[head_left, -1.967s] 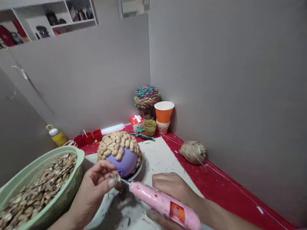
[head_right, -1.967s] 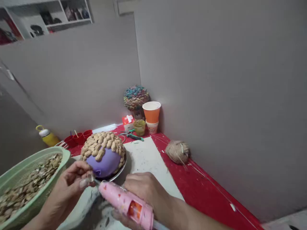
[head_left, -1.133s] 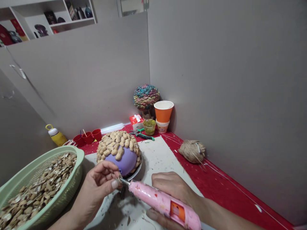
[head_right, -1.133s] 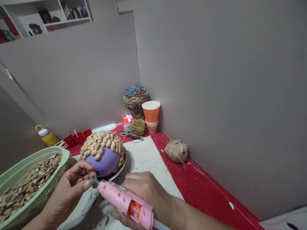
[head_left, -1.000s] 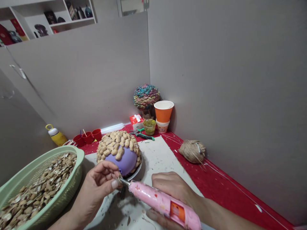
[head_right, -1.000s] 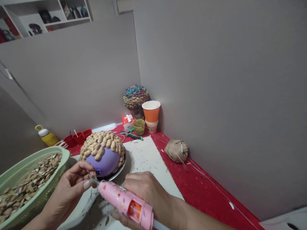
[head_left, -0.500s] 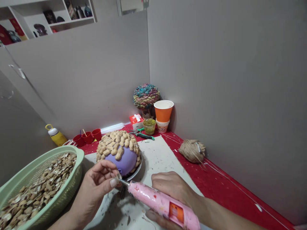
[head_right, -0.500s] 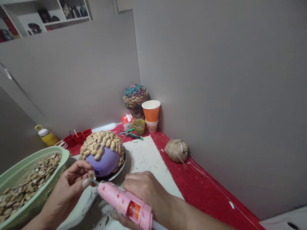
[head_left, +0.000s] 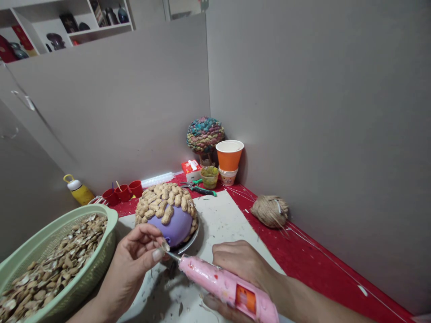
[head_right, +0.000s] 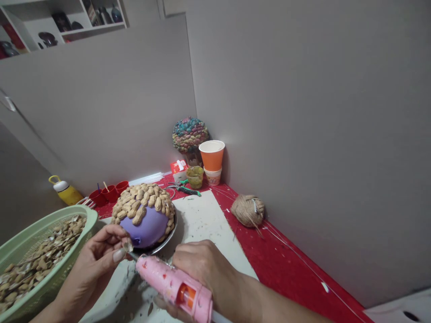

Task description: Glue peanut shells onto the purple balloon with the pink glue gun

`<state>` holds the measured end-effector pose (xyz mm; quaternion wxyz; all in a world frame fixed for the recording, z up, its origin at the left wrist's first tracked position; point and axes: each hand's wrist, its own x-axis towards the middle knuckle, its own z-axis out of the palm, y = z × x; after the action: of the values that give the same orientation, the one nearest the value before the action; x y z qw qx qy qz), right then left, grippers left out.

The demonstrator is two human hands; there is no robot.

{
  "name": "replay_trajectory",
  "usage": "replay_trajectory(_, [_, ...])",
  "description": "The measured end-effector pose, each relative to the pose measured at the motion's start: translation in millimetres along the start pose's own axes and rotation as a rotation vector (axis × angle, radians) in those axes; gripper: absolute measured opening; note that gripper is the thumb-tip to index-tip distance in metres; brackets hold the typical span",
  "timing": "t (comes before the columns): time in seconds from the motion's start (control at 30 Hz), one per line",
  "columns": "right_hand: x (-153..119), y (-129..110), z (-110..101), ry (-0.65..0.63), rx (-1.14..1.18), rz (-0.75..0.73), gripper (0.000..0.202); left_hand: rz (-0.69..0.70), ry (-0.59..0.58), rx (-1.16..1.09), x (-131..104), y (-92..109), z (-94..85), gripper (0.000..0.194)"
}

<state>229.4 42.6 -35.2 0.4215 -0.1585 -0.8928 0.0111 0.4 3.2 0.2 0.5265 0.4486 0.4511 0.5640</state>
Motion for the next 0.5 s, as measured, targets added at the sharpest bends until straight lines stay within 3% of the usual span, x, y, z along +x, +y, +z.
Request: replay_trajectory(0.5, [-3.2, 2.9, 3.6, 0.012, 0.042, 0.019, 0.041, 0.005, 0.006, -0.044, -2.5, 3.6, 3.3, 0.030])
